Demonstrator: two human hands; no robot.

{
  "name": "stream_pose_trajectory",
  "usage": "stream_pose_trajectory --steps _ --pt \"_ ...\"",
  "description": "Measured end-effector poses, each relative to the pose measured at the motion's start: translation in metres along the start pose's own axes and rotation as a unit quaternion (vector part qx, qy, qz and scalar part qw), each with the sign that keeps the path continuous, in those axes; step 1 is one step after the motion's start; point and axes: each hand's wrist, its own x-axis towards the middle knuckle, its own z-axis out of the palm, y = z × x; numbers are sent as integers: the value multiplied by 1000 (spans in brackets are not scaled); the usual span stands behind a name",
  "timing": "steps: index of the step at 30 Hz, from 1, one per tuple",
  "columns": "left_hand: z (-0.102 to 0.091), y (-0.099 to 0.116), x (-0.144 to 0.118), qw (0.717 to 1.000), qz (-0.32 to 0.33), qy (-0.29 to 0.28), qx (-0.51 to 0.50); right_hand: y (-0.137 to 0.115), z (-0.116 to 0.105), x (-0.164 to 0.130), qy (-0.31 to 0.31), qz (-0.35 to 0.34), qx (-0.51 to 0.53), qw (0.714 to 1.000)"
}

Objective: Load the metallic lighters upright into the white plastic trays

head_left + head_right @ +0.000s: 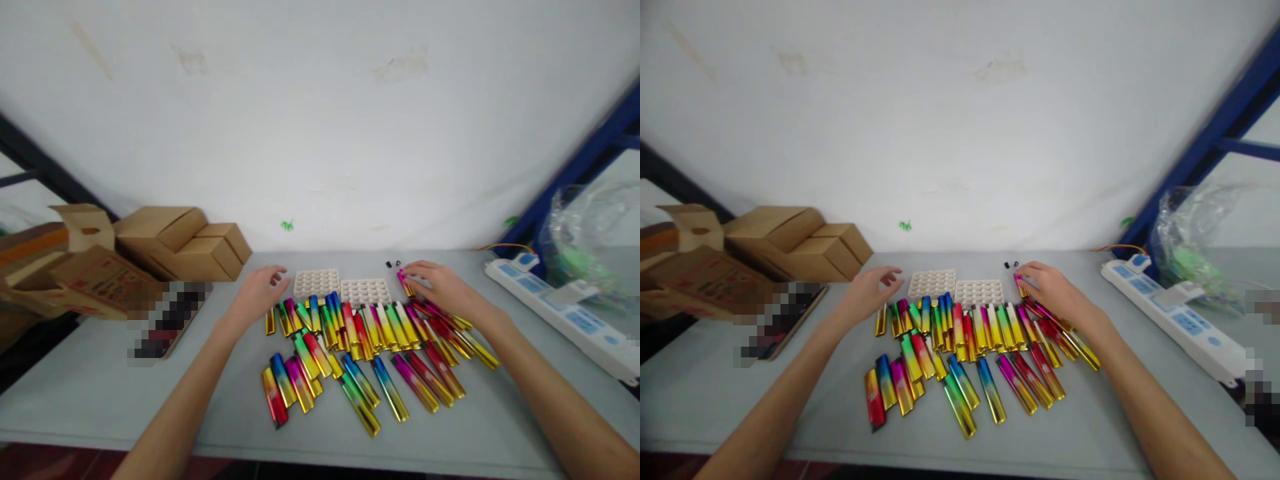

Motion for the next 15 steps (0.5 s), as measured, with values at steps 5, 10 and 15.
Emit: stream_pose_trajectory --steps 5,10,15 --pt "35 4 26 996 84 -24 -29 9 22 4 -8 8 4 1000" --pt "48 -2 23 988 142 -46 -42 9 37 -3 -15 15 0 1000" --pt "46 -3 17 985 161 -50 -35 -3 32 -3 21 24 22 999"
